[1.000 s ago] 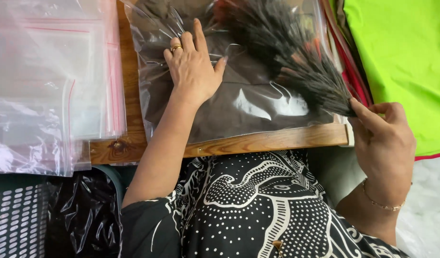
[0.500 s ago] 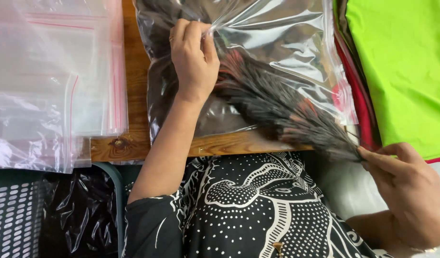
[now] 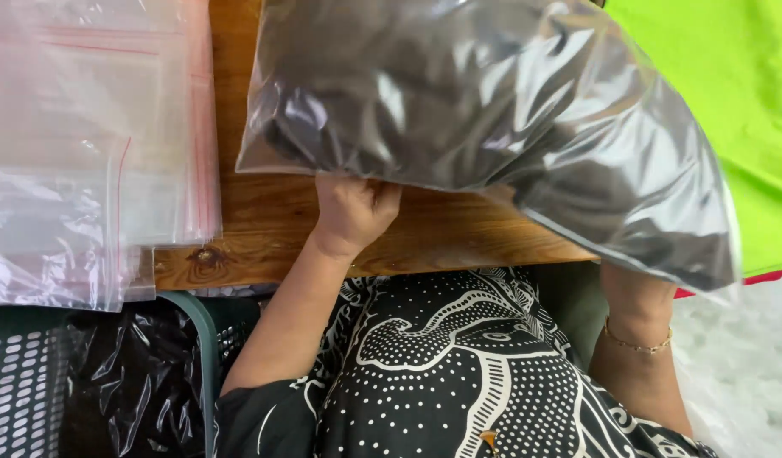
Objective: Sealing a garment in a plastic bag, smoothing it out, dusting it with a feather duster, and placing it into a basket.
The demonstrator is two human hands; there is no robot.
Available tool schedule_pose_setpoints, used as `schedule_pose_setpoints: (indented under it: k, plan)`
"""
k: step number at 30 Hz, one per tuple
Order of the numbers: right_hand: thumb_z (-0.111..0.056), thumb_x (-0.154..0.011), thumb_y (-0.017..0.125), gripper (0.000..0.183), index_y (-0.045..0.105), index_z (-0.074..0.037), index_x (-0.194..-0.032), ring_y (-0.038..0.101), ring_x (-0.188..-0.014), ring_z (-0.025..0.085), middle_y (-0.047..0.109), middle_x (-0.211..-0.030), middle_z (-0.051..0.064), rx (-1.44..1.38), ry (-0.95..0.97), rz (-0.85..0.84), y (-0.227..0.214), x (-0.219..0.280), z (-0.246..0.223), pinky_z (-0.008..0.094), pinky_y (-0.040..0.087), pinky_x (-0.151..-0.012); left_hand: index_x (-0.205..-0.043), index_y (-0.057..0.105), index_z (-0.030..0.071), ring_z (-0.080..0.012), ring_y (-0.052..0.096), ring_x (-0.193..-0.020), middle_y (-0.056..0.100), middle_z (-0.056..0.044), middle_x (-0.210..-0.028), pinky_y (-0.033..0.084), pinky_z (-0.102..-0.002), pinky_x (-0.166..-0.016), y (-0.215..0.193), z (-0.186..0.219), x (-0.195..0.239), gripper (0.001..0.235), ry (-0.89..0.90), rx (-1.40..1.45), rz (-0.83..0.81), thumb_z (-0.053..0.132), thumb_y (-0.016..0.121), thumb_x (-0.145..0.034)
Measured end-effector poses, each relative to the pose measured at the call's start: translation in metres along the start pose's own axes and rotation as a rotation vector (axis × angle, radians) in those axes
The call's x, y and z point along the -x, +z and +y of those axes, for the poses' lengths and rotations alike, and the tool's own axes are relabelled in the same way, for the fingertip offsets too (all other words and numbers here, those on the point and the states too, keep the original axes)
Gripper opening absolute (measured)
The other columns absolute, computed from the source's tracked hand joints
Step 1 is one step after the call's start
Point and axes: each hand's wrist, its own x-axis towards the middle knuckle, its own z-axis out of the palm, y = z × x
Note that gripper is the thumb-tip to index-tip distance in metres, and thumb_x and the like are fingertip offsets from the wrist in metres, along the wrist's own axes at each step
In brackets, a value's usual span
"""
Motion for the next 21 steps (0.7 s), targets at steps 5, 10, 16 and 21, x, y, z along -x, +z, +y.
schedule_pose_setpoints:
  k: [5, 10, 16, 21]
  plan:
    - [-0.001, -0.085, 0.054, 0.020, 0.038, 0.000, -0.074, 0.033, -0.071, 0.032, 0.031, -0.075, 0.014, 0.055, 0.078, -0.190, -0.010, -0.011, -0.005, 0.047, 0.026, -0.058, -0.054, 0.044, 0.010, -0.0153, 0.038, -0.043, 0.037, -0.001, -0.047, 0.033, -0.025, -0.048, -0.003, 0.010, -0.012, 0.028, -0.156, -0.139, -0.019, 0.004, 0.059, -0.077]
    - [-0.013, -0.089, 0.053, 0.016, 0.051, 0.003, -0.091, 0.047, -0.077, 0.043, 0.044, -0.091, 0.020, 0.101, 0.133, -0.380, -0.025, -0.033, -0.017, 0.052, 0.035, -0.064, -0.086, 0.067, -0.005, -0.0421, 0.064, -0.071, 0.063, -0.024, -0.072, 0.050, -0.050, -0.057, -0.056, 0.059, -0.044, 0.035, -0.652, -0.326, -0.703, 0.028, 0.056, -0.089]
    - [-0.019, -0.087, 0.063, 0.043, 0.066, -0.025, -0.130, 0.059, -0.071, 0.028, 0.057, -0.107, 0.008, 0.267, 0.059, -0.472, -0.081, -0.012, -0.018, 0.042, 0.047, -0.065, -0.116, 0.057, -0.006, -0.0244, 0.069, -0.082, 0.070, -0.016, -0.096, 0.053, -0.034, -0.076, -0.089, 0.096, -0.071, 0.042, -0.258, 0.185, -0.735, 0.020, 0.066, -0.084]
    - [-0.003, -0.098, 0.062, 0.026, 0.067, -0.010, -0.123, 0.048, -0.084, 0.023, 0.046, -0.113, 0.016, -0.114, 0.340, -0.360, -0.118, 0.018, -0.012, 0.033, 0.038, -0.067, -0.141, 0.044, 0.013, -0.0461, 0.011, -0.133, 0.026, -0.023, -0.145, 0.008, -0.074, -0.101, -0.044, 0.049, -0.077, 0.076, -0.205, -0.534, -0.652, 0.063, 0.058, -0.085]
